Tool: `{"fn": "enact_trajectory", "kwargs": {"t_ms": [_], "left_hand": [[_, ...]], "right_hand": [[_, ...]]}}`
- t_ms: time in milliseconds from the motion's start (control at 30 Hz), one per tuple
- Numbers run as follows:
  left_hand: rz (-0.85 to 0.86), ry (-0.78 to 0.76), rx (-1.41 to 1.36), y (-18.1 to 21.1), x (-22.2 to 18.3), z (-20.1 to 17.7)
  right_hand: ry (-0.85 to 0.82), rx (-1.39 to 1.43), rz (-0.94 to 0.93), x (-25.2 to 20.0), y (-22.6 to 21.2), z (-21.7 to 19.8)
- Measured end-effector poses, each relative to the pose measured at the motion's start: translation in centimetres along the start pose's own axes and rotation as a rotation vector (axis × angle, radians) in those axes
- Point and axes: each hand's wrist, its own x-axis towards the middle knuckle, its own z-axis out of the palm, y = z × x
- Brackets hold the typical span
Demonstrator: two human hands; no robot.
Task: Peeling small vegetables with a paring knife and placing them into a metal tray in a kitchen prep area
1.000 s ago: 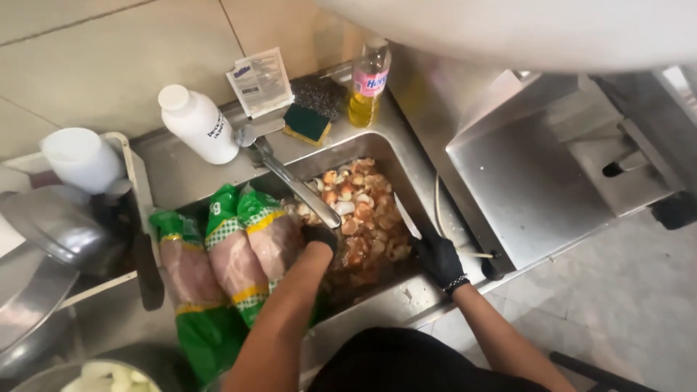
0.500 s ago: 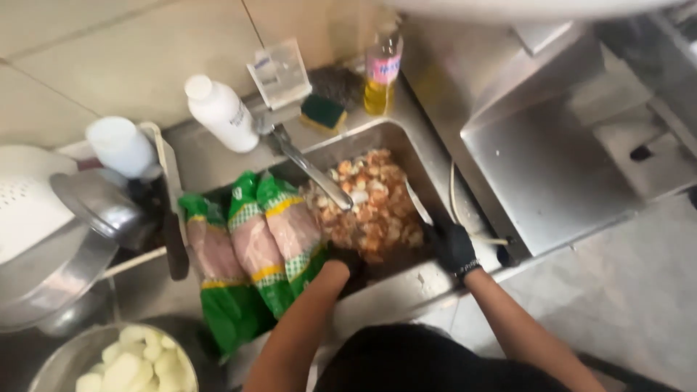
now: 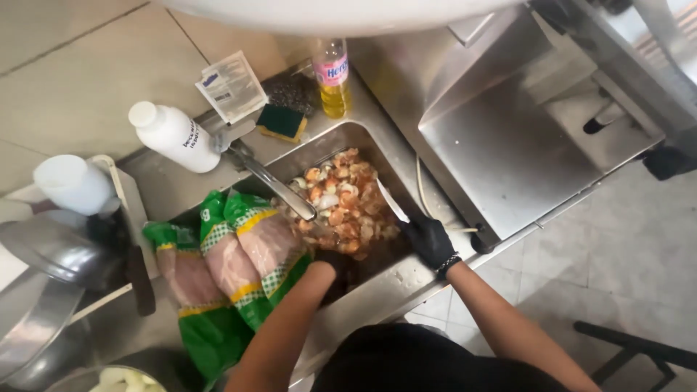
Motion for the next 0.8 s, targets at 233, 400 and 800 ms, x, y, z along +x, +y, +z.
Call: {"fn": "enact_trajectory", "kwargs": {"t_ms": [233, 400, 800], "left_hand": [[0.034, 0.229, -1.575, -8.0, 1.8, 6.0], [-0.018, 0.529, -2.315, -5.0, -0.6, 3.1], [-0.163, 0.483, -2.177, -0.2, -6.7, -1.3]], "right_hand": [[0.021, 0.09, 0.045, 0.3, -1.2, -0.5], [0.055, 0.035, -0.04, 1.1, -0.4, 0.6], [0.025, -0.032, -0.243, 0.0, -0.1, 2.2]]}}
